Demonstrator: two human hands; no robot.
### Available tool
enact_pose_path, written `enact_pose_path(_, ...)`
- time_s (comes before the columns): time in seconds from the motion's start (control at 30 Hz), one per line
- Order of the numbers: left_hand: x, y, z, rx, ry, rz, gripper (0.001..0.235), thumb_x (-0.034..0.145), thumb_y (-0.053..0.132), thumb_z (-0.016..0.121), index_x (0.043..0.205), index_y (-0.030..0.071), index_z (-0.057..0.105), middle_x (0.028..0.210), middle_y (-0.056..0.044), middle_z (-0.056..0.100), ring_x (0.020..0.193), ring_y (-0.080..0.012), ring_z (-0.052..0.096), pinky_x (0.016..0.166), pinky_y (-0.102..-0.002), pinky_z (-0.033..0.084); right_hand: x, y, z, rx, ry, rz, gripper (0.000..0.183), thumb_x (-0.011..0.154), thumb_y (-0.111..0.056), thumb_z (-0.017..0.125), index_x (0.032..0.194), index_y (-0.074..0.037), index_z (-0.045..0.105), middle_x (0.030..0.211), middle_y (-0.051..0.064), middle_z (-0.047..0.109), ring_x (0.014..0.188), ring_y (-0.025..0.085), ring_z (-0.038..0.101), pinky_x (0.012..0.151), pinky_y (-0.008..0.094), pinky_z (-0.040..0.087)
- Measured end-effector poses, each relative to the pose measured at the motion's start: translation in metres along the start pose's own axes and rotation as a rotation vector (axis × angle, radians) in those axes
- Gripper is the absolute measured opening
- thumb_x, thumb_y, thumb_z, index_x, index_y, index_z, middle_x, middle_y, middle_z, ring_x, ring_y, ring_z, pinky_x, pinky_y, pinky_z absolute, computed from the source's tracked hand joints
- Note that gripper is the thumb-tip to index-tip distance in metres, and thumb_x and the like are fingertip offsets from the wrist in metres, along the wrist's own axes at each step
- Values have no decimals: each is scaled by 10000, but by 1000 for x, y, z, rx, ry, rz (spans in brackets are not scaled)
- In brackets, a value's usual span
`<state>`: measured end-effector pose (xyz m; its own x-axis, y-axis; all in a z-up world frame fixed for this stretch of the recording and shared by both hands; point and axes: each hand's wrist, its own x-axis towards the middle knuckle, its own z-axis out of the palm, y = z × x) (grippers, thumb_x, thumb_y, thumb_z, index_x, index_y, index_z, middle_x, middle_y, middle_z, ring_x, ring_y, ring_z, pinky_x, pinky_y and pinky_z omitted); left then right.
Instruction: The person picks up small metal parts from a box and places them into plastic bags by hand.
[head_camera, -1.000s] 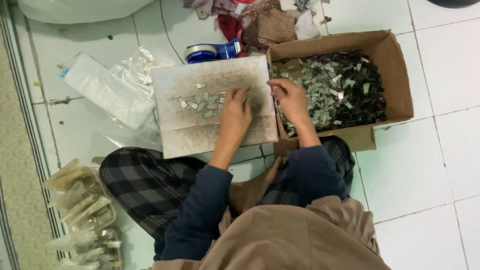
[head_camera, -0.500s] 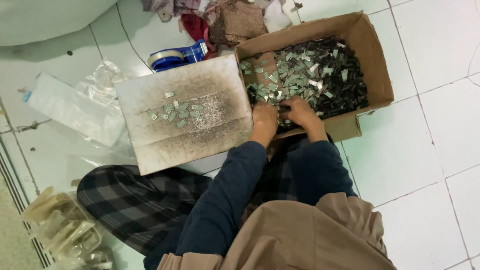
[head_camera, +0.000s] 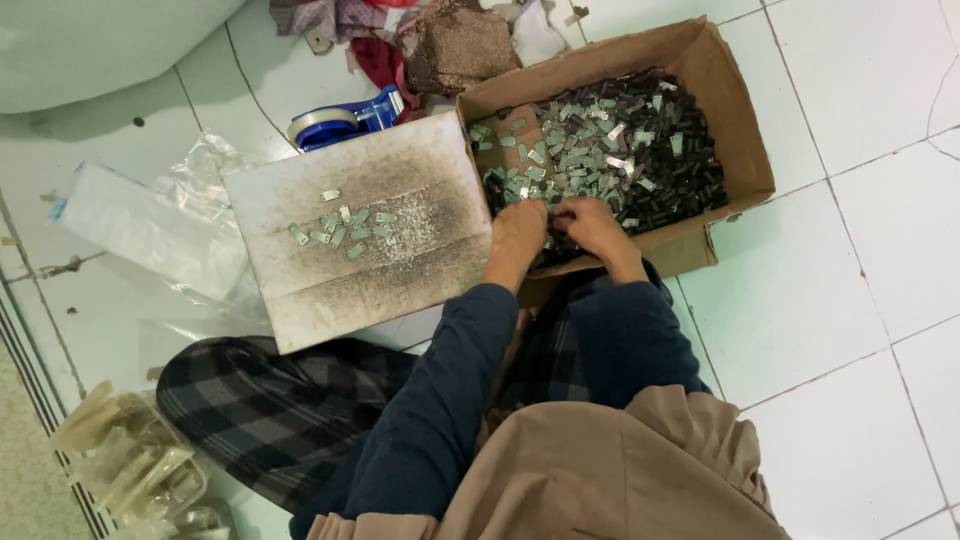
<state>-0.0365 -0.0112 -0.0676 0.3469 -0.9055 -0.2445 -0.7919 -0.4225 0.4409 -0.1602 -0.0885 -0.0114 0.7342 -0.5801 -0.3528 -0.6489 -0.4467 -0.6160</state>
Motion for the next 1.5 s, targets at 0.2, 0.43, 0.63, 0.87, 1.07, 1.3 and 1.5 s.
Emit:
enact_pose_path(0.2,5,-9,-36,-485,-119,-40,332,992,282,593,1176,44,733,1037,-242,748,959,-419,751,751,-485,639,15,30,12,609,235,126,203,961,-138,751,1123,-16,749,944,191,746,830,265,762,707,392,628)
enact_pose_path(0.43,0,-9,-67,-1150,-209,-205,379,982,190,647,1279,-43,670,1211,-322,671,992,-370,736,707,-429,681,4,21,0,1014,268,111,168,998,-95,706,1141,-8,716,983,135,718,859,251,768,736,362,664)
enact_pose_path(0.63,8,-14,-62,-1404,-294,-310,445,977,201,686,1331,-59,617,1145,-333,688,989,-406,740,775,-473,667,0,12,-6,1094,248,108,170,984,-115,706,1127,-23,713,932,143,727,793,230,774,701,330,668)
enact_pose_path(0.87,1,-6,-74,-1327,-259,-299,490,936,243,729,1305,-69,650,1119,-318,695,994,-366,707,761,-467,678,0,8,-6,1080,235,40,215,950,-87,768,1144,-8,716,914,158,711,775,263,770,661,356,668)
enact_pose_path(1.07,4,-8,-68,-1274,-257,-291,434,868,210,781,1216,-43,722,1056,-317,687,935,-376,693,749,-482,686,5,17,-3,1021,239,35,186,911,-78,803,1073,-40,720,841,101,694,717,203,753,579,277,632)
enact_pose_path(1.3,4,-9,-68,-1327,-252,-347,397,866,249,763,1172,-2,739,1005,-244,701,902,-319,711,751,-457,680,7,29,0,1127,277,82,160,924,-82,785,1071,-62,726,827,110,690,670,194,728,540,257,592)
enact_pose_path(1.5,-5,-8,-78,-1292,-217,-251,467,834,290,849,1169,-14,732,986,-189,736,887,-247,732,742,-367,657,-5,2,-13,1092,247,103,145,927,-114,776,1058,-69,736,822,118,699,660,180,725,505,228,564)
